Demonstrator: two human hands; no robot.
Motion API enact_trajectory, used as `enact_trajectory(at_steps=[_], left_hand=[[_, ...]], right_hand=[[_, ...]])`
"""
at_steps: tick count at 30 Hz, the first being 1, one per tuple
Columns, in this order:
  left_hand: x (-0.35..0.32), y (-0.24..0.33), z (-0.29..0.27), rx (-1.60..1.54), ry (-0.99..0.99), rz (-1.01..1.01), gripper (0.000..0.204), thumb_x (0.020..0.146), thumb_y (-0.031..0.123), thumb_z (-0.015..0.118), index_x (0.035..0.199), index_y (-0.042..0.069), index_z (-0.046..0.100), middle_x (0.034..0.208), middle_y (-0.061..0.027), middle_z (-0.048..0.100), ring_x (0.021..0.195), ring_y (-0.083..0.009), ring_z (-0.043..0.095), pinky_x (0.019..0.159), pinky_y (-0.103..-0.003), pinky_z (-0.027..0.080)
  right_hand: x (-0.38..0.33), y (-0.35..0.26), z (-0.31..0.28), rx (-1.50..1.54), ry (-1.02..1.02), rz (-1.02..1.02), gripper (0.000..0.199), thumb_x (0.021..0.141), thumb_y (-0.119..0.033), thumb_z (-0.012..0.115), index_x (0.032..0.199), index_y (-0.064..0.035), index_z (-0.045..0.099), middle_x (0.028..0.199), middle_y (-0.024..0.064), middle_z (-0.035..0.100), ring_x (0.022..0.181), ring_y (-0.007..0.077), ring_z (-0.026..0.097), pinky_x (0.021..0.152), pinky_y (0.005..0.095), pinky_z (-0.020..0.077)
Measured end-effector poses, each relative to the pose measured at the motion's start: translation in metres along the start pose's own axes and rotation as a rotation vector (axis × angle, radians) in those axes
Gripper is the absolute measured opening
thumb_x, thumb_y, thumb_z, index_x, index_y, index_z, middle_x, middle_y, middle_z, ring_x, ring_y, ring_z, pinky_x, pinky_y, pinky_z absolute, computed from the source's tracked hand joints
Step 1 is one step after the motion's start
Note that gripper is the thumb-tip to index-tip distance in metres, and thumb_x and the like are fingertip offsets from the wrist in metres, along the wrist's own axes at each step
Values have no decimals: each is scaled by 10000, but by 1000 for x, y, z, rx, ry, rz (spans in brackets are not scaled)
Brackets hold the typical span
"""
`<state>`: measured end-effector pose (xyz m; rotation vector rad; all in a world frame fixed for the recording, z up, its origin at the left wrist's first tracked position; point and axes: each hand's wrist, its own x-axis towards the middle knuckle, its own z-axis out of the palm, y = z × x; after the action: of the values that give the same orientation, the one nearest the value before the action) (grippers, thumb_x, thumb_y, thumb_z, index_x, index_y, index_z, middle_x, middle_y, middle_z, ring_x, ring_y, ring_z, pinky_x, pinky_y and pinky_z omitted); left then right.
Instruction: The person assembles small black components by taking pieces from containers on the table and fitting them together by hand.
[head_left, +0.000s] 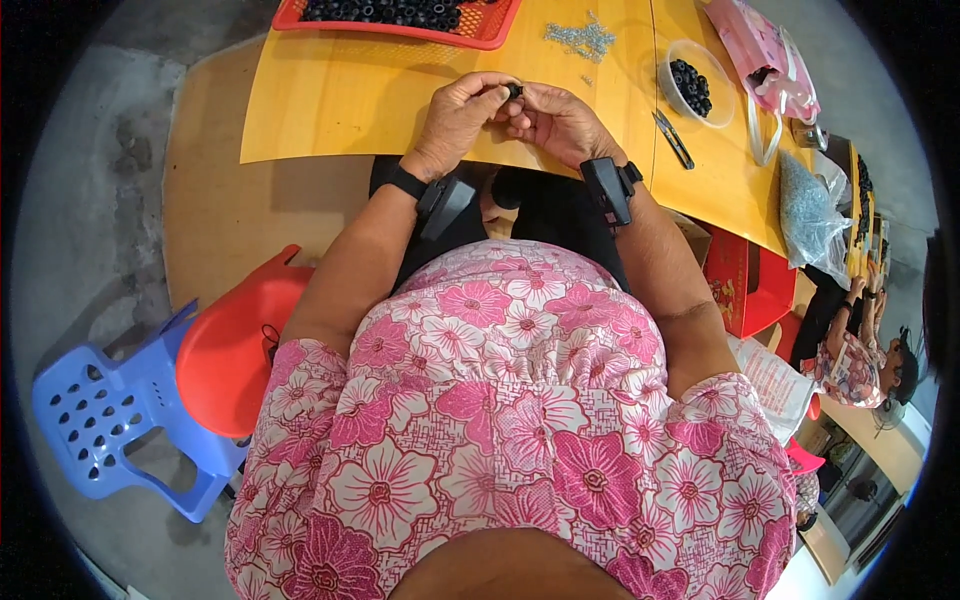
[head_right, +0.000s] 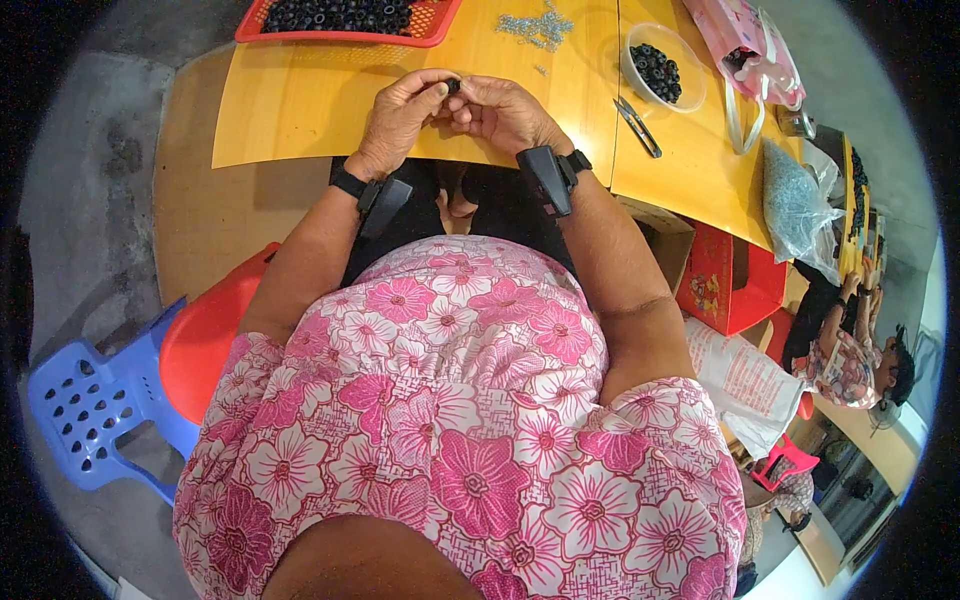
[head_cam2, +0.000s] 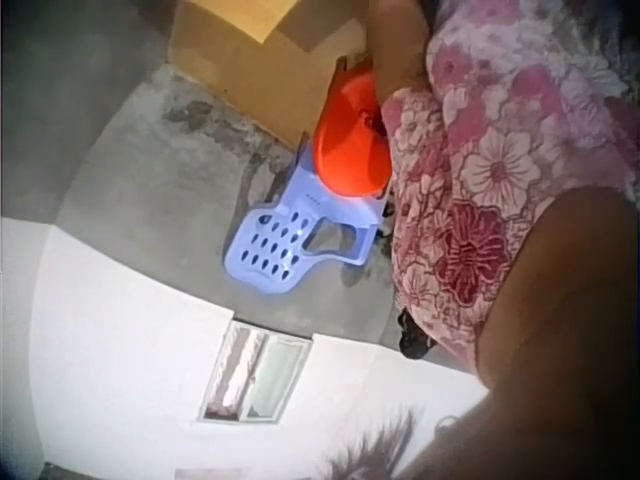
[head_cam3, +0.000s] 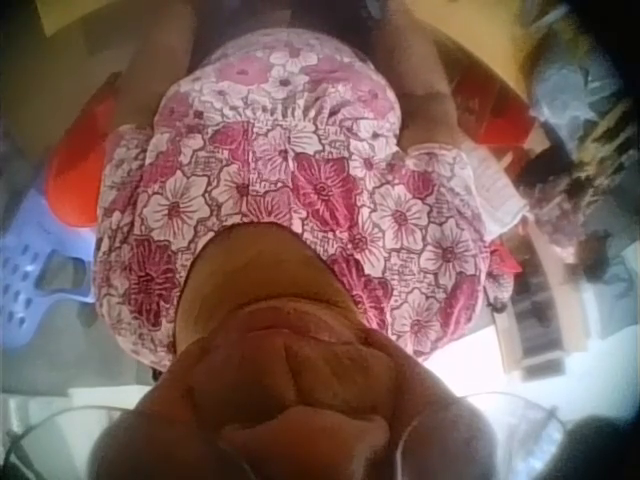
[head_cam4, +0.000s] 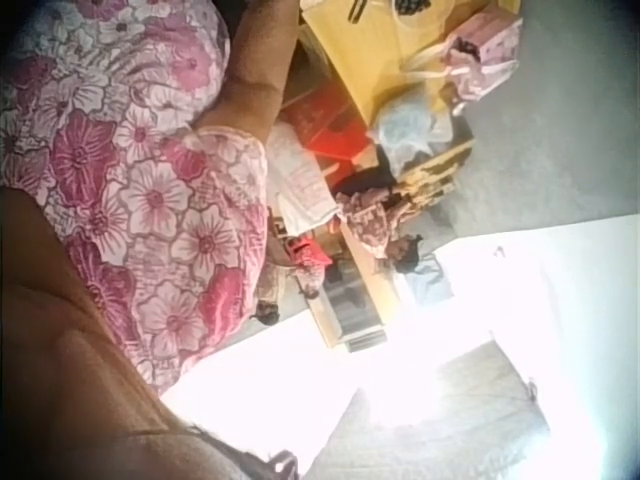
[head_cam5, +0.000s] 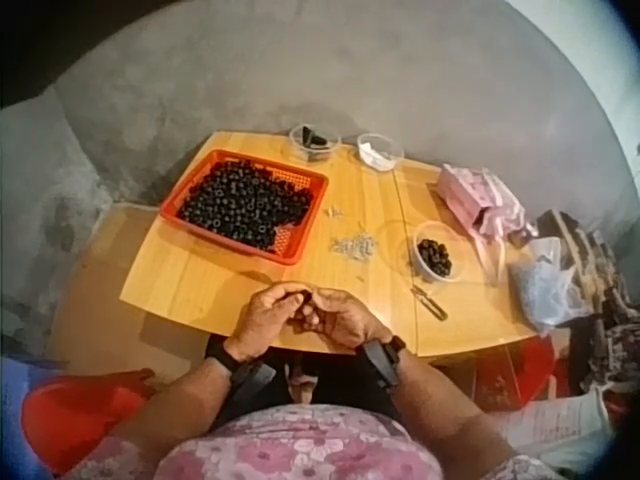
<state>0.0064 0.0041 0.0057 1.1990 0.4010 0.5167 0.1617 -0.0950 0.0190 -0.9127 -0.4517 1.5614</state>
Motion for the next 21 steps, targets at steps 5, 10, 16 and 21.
enact_trajectory(at_steps=[5, 10, 16, 21], left_hand=[[-2, 3, 0, -15, -24, 2, 237, 934, 142, 532, 1133, 26, 589, 921, -11, 616, 806, -69, 573, 731, -207, 495], [0, -2, 1, 5, 22, -11, 235, 931, 137, 536, 1129, 29, 601, 919, -12, 618, 784, -67, 559, 708, -203, 486], [0, 3, 3, 16, 43, 0, 226, 927, 132, 541, 1118, 35, 614, 921, -8, 620, 783, -67, 556, 697, -202, 481], [1, 1, 2, 45, 57, -3, 225, 927, 130, 540, 1118, 37, 615, 917, -7, 620, 784, -67, 555, 696, -204, 479]], right_hand=[[1, -1, -3, 22, -25, 37, 240, 899, -243, 585, 956, -15, 636, 817, 33, 641, 727, 135, 598, 807, 345, 514], [2, 1, -3, 13, -18, 32, 230, 903, -227, 580, 950, -9, 637, 818, 39, 643, 724, 133, 600, 796, 344, 513], [0, -1, -1, -18, -15, 9, 225, 908, -213, 575, 969, -6, 638, 826, 42, 646, 717, 132, 597, 781, 329, 512], [1, 1, 1, -20, -10, -5, 226, 909, -212, 574, 985, -10, 639, 838, 41, 645, 712, 129, 589, 772, 313, 510]])
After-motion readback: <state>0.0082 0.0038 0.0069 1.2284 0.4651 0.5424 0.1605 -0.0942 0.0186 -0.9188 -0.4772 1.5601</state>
